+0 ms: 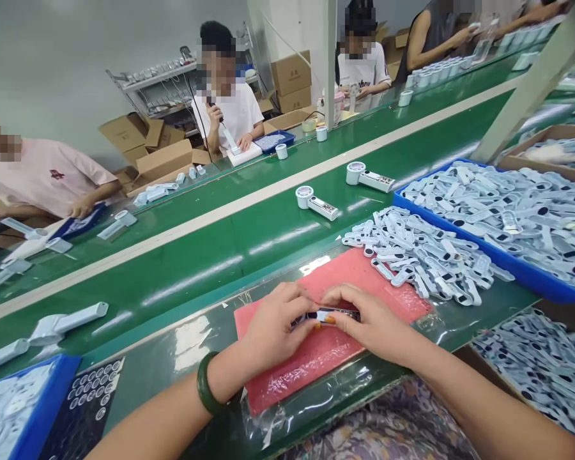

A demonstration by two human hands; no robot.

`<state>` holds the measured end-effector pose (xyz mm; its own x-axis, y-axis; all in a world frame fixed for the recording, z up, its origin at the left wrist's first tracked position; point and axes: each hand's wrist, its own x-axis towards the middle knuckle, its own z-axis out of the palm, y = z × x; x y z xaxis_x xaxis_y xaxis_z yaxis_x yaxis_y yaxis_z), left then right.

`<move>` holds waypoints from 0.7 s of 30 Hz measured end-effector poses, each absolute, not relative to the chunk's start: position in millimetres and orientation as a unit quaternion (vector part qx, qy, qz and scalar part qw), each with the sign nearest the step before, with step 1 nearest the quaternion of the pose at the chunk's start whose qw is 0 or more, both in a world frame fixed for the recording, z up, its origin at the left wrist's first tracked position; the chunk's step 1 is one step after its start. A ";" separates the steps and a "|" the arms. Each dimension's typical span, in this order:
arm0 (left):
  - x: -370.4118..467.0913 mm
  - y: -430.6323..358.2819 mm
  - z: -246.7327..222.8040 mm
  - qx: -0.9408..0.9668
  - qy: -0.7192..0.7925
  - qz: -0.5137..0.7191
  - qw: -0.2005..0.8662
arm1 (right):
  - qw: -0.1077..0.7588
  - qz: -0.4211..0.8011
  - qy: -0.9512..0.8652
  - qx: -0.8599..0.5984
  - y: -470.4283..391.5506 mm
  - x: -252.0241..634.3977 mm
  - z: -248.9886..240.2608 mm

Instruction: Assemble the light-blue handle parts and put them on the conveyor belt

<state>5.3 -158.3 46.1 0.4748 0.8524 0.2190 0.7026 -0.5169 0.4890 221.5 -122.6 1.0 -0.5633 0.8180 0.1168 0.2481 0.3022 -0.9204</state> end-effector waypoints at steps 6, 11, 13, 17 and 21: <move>14.9 -188.1 40.6 0.841 0.488 0.208 0.107 | 0.259 0.387 -0.812 -0.353 -145.9 227.6 2.2; 22.7 -189.9 38.0 0.832 0.499 0.226 0.092 | 0.272 0.345 -0.822 -0.363 -149.2 221.1 1.2; 22.6 -187.4 40.1 0.835 0.495 0.219 0.101 | 0.275 0.341 -0.828 -0.351 -147.3 222.6 -0.2; 21.0 -187.9 42.1 0.854 0.492 0.157 0.065 | 0.286 0.352 -0.835 -0.312 -147.5 232.4 -4.9; 20.3 -184.6 44.3 0.859 0.502 0.102 0.001 | 0.303 0.337 -0.834 -0.315 -149.4 245.0 -9.3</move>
<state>20.3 -184.6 44.3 0.4747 0.8629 0.1734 0.8625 -0.4953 0.1038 245.0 -149.4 -9.3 -0.6176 0.7295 0.2940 0.3212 0.5752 -0.7523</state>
